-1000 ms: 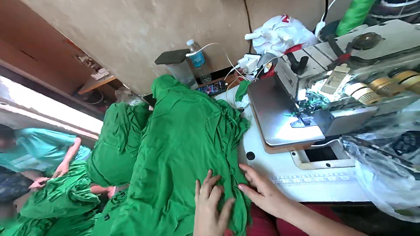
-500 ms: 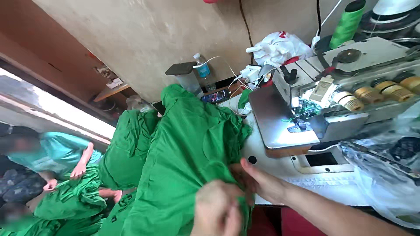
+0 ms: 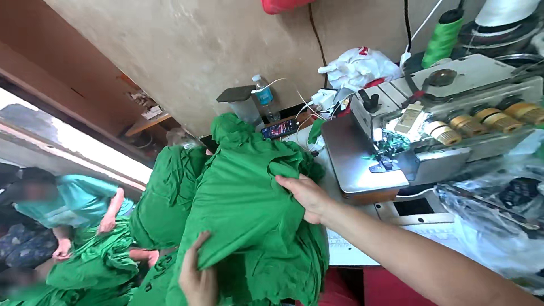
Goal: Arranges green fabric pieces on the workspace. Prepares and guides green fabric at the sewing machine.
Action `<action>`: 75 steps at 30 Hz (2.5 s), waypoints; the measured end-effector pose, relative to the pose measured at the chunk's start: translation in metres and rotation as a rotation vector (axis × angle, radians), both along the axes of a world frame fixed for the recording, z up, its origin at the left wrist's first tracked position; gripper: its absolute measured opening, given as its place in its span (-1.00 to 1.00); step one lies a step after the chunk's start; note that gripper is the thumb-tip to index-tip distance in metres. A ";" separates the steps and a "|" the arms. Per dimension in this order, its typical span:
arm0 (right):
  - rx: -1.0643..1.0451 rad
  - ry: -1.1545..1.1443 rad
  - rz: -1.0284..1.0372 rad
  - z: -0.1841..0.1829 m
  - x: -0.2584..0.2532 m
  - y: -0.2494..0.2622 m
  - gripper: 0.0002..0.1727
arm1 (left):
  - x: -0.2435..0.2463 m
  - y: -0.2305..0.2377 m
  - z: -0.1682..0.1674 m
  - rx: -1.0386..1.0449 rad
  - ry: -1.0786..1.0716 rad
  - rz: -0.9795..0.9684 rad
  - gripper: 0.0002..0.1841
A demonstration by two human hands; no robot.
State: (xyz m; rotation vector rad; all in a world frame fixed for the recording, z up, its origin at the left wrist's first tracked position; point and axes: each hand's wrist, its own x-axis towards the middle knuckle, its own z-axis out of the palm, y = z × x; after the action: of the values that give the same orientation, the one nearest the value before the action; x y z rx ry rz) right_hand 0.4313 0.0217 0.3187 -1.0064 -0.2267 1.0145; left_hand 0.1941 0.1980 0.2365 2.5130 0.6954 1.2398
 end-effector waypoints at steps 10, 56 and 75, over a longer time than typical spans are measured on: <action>-0.069 -0.293 0.187 -0.001 0.018 -0.034 -0.63 | 0.036 0.021 0.100 -0.012 -0.511 -0.256 -0.84; -0.570 -1.384 -0.336 -0.123 0.027 -0.257 -0.61 | 0.228 -0.143 0.075 0.361 0.303 -0.756 -0.74; -0.105 -0.894 -0.329 -0.090 0.060 -0.202 -0.78 | 0.245 -0.181 0.027 -0.106 0.080 -0.757 -0.84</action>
State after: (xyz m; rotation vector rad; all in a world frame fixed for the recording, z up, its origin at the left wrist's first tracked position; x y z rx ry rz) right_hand 0.4909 -0.1800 0.2285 -1.4926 -0.7168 0.2263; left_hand 0.4388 0.0167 0.2639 2.3732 -0.1854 0.7976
